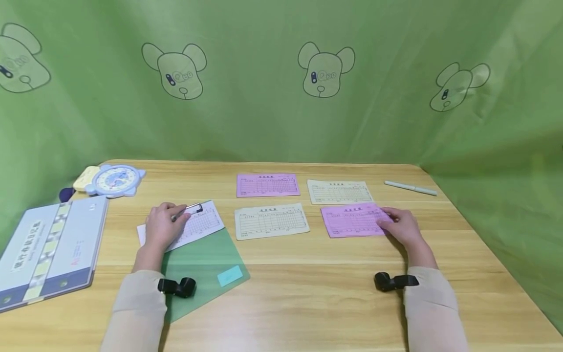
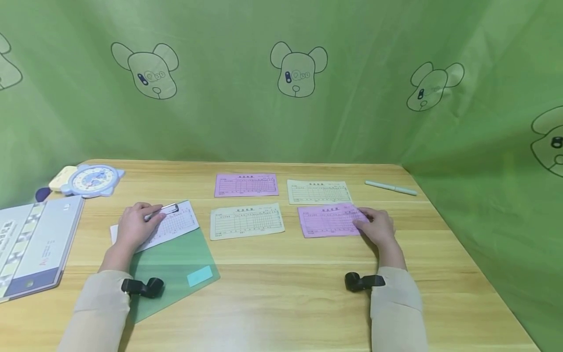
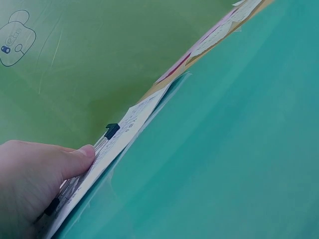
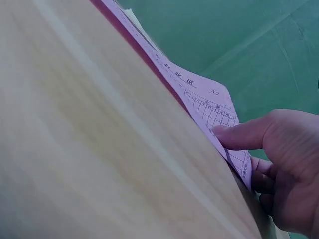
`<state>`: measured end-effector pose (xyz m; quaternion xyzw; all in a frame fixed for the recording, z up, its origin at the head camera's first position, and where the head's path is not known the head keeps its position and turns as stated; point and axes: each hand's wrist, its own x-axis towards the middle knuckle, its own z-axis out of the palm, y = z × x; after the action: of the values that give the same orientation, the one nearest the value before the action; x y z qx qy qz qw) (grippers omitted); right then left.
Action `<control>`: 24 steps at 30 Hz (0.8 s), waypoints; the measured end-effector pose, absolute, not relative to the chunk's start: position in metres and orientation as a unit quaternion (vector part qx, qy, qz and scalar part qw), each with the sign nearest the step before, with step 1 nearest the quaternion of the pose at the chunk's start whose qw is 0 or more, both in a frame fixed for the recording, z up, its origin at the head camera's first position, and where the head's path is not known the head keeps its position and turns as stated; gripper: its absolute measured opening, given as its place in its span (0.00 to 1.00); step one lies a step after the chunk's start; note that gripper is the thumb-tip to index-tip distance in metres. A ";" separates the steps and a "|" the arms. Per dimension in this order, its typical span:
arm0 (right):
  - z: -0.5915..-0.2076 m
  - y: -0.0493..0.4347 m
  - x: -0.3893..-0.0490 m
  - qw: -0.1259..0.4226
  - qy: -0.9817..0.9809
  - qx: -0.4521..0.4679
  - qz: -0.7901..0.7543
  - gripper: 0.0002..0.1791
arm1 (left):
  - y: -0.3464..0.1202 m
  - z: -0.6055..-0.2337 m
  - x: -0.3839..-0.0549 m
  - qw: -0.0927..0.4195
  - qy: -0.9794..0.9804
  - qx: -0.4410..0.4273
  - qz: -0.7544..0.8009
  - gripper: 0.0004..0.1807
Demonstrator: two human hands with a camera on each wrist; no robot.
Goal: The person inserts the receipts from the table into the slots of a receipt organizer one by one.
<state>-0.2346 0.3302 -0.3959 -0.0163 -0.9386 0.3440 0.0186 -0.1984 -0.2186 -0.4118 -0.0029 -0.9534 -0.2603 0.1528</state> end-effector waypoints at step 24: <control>-0.389 0.357 -0.219 -0.013 -0.827 -0.048 0.560 0.15 | -0.218 -0.411 -0.197 0.147 -0.954 -0.004 -0.261 0.19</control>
<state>-0.2194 0.3573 -0.3887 -0.0484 -0.8268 0.5602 -0.0131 -0.1966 -0.2178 -0.4111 -0.0038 -0.9540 -0.2612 0.1471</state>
